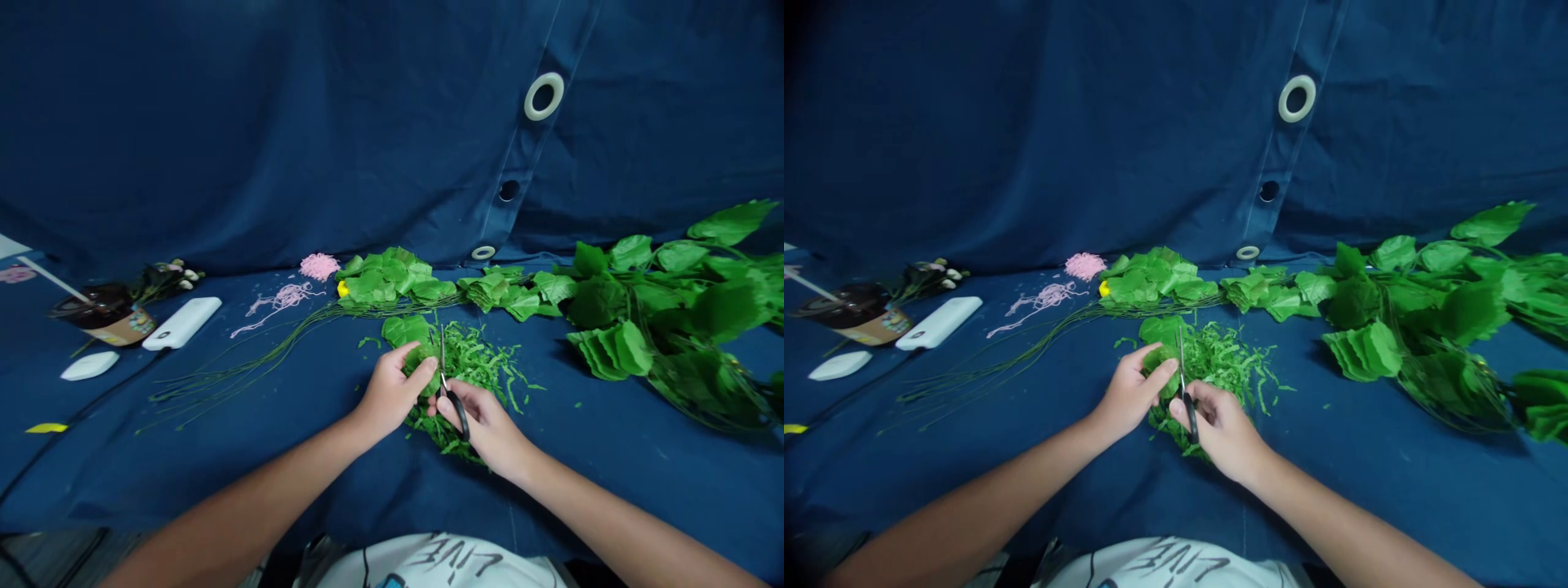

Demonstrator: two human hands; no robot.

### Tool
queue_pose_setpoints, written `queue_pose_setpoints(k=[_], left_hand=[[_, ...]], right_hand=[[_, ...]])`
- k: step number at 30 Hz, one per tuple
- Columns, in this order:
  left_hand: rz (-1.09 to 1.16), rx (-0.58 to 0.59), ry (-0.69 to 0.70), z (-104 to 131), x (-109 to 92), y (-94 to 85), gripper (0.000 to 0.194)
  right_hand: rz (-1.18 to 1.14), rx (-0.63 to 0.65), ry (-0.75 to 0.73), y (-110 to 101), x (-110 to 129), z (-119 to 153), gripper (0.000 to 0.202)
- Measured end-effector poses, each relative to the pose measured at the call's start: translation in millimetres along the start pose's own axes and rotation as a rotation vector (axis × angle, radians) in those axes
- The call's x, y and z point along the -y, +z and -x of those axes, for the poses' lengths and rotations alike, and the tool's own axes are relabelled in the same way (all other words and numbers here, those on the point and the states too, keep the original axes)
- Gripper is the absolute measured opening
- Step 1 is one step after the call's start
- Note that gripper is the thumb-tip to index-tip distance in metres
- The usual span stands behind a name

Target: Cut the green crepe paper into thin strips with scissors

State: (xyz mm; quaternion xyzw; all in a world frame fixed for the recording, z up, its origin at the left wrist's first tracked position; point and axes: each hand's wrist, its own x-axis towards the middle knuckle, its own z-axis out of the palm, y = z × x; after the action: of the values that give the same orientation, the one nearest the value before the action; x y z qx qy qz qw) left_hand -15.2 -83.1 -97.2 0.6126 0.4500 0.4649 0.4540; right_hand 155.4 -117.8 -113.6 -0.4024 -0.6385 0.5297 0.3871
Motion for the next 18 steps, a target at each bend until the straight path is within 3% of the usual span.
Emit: queue_pose_setpoints(k=[6,18], left_hand=[[-0.04,-0.031,-0.013,-1.6,0.7,-1.1,0.031],[0.036,0.062,-0.045,-1.0,-6.8,-0.5,0.028]], right_hand=[[0.001,-0.002,0.01,0.8,-1.4,0.6,0.043],[-0.009,-0.003,0.001,0.2,-3.6,1.1,0.041]])
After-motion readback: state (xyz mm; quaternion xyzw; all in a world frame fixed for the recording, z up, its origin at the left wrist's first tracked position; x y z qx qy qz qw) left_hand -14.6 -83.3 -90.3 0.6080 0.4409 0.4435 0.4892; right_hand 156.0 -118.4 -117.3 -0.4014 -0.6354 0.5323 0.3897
